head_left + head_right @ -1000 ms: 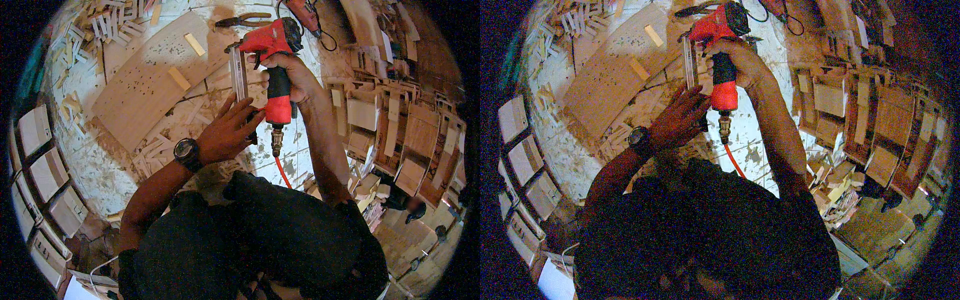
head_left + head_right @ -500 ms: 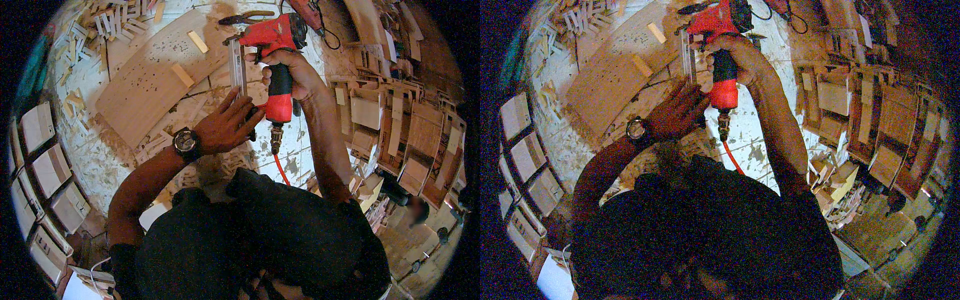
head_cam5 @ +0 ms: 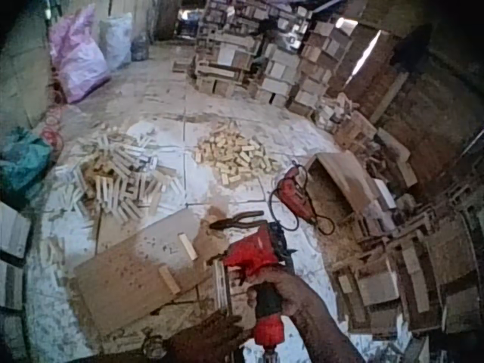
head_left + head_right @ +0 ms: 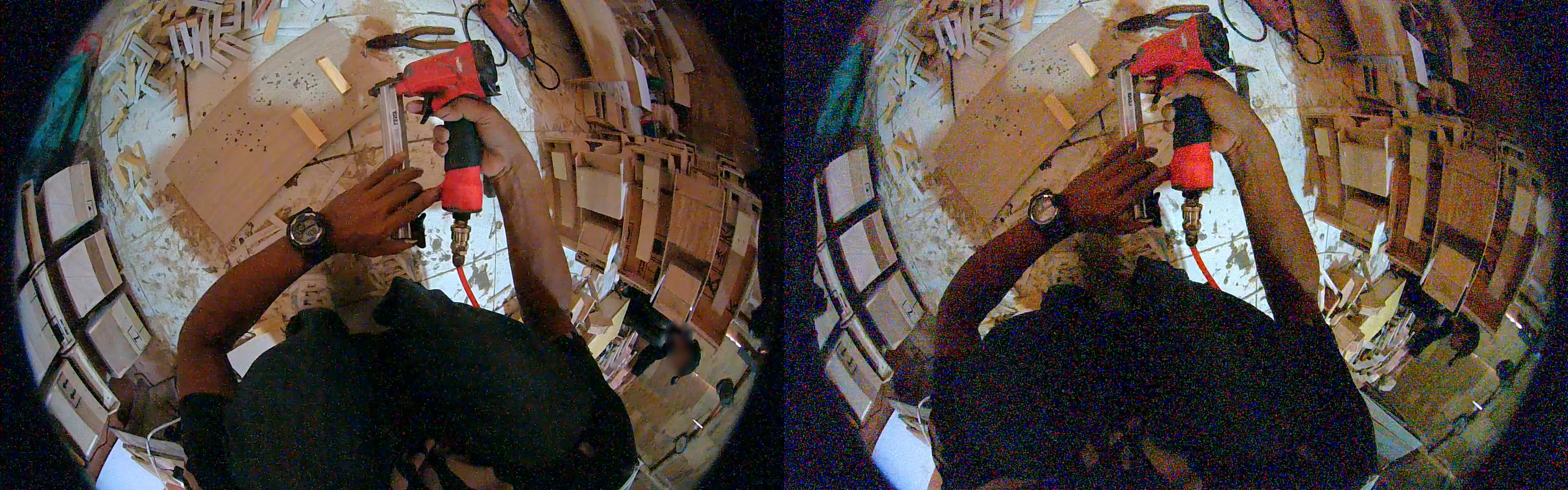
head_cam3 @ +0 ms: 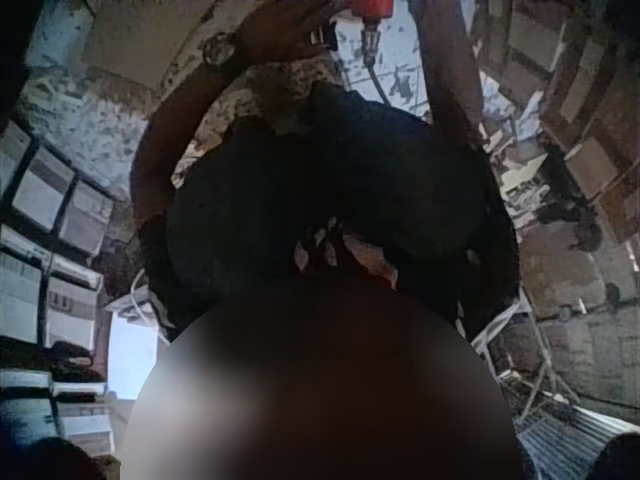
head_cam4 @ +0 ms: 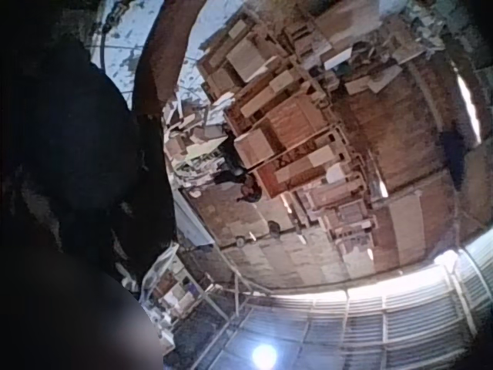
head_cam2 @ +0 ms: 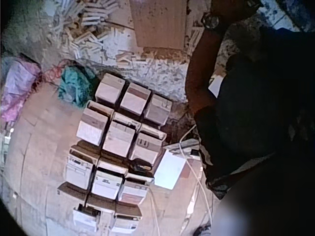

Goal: The person uses a pneumatic nail gun to fasten small wooden blocks together on a workbench. They repeatedly pick up pieces, align them, and drive nails to form rectangular frames.

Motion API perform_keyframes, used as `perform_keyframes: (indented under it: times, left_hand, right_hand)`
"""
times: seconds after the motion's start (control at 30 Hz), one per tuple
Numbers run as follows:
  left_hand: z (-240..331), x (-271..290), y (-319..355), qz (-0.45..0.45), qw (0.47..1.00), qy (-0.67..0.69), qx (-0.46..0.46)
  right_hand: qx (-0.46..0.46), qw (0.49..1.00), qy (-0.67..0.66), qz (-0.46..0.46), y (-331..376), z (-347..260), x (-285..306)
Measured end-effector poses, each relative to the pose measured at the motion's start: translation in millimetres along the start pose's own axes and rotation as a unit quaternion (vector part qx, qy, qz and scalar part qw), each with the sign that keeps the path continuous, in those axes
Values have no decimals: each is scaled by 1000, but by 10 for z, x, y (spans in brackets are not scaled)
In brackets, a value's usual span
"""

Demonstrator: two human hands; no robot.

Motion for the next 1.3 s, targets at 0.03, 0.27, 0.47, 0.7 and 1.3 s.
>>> perform_keyframes:
  times: [0.03,0.27,0.47,0.7,1.3]
  left_hand:
    - [6,-20,-3,-8,1000,-7,-3]
    - [54,-62,-19,-20,997,-68,-21]
    - [59,-55,-7,-49,999,-12,-16]
    - [73,-111,36,-57,998,-1,-20]
    - [99,-154,151,26,999,3,25]
  right_hand:
    - [3,1000,3,-2,-8,-4,1]
    - [-27,1000,-5,-3,-8,20,30]
    - [-26,999,-32,-16,15,50,-14]
    - [-28,998,-52,-31,46,73,-36]
    - [-23,999,29,20,83,161,18]
Point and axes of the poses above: each hand's wrist, its own y-axis away from the middle knuckle, its own x-axis out of the back of the hand, z = x × y, the point moved 10 cm from there along -y, towards the middle knuckle, and after that the axes turned 1 degree about -x, right-handed, at the moved point
